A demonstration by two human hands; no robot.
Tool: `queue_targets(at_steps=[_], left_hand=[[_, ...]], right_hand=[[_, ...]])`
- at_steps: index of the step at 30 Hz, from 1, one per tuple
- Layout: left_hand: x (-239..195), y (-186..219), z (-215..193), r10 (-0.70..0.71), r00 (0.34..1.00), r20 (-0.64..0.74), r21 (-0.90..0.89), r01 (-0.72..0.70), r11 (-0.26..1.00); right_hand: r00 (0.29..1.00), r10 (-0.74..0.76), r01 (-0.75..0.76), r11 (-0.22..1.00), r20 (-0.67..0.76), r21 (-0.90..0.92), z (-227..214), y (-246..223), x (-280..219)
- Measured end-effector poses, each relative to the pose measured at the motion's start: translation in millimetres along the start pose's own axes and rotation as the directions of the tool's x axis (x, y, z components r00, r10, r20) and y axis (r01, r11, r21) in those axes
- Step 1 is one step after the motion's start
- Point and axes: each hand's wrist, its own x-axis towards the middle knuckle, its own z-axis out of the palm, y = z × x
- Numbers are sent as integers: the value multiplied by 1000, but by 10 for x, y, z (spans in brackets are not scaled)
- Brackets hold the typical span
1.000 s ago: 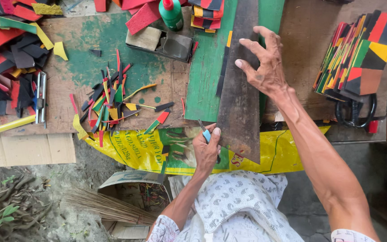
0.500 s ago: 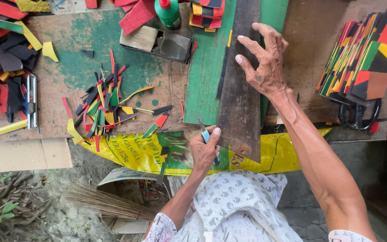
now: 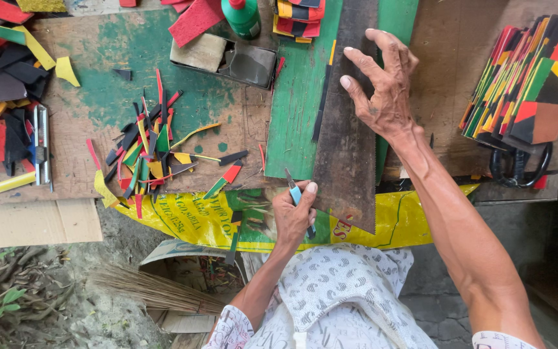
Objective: The person uses a utility knife to cut small rectangular pieces of multicolored foam on a wooden board. They repeatedly trim the edges, flip the pieces, and stack the finished units on the right side of the table.
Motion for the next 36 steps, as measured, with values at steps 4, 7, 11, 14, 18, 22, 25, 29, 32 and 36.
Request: queue_targets(at_steps=[4,7,11,14,18,22,25,29,32,36], left_hand=[[3,19,9,12,1000,-1,10,-12,1000],[4,20,11,15,1000,-4,9,-15,1000],[13,10,11,12,1000,-7,10,-12,1000],[24,4,6,12,1000,-2,-2,-12,1000],[21,-3,-2,22,1000,-2,22,-22,1000],[28,1,9,17,1000,-2,15,-17,1000],[19,14,7,5,1000,-6,18,-5,1000],[9,51,19,-2,1000,-4,43,2,999],[-18,81,38,-8,1000,4,83,8,997],[-34,103,77,-5,1000,-13,87,6,996]], right_hand=[[1000,-2,2,1000,-4,-6,5,8,5],[1000,2,-2,1000,0,-7,6,1,1],[1000,0,1,1000,9,-13,2,-5,-2],[1000,-10,11,999,8,-31,3,-4,6],[1000,-14,15,999,8,-43,10,-9,6],[1000,-12,13,999,13,-47,-1,-17,12],[1000,-7,8,999,15,-41,2,-29,9],[1000,-10,11,999,16,-36,-2,-21,11],[1000,-16,16,999,19,-43,7,-10,11],[1000,-15,16,999,14,-36,13,5,4]])
